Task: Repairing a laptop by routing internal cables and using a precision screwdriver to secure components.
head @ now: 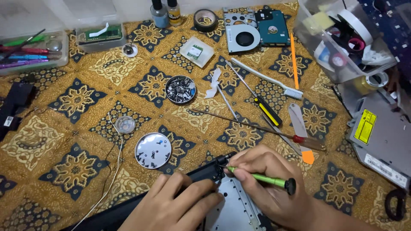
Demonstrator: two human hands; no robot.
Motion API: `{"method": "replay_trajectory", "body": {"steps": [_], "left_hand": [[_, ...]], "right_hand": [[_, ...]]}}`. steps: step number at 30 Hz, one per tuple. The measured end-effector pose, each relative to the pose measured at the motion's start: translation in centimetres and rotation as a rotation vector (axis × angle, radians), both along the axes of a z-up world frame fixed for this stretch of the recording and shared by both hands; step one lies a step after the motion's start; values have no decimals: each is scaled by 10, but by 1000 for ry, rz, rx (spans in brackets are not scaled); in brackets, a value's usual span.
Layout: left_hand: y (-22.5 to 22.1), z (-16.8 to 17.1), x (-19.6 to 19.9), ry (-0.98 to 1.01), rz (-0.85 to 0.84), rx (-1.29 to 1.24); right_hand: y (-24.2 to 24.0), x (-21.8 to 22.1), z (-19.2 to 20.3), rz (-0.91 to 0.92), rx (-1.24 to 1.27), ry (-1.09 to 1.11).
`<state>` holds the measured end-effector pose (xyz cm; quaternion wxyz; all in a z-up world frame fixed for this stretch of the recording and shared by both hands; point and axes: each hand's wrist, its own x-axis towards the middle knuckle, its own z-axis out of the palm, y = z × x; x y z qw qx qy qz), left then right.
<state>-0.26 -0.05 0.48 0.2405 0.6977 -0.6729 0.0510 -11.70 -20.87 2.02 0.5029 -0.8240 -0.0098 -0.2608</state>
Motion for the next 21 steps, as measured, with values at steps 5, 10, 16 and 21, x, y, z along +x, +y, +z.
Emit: {"method": "replay_trajectory", "body": {"steps": [5,10,16,21], "left_hand": [[1,-3,0,-6,-13,0],[1,0,3,-24,-60,-16],[1,5,0,51,-12,-94],[1,4,1,235,-22,-76]], "right_hand": [[-3,-3,9,18,-29,87],[-4,-4,10,65,-75,87],[-4,0,19,70,-184,72],[-7,4,17,81,-103,101]]}}
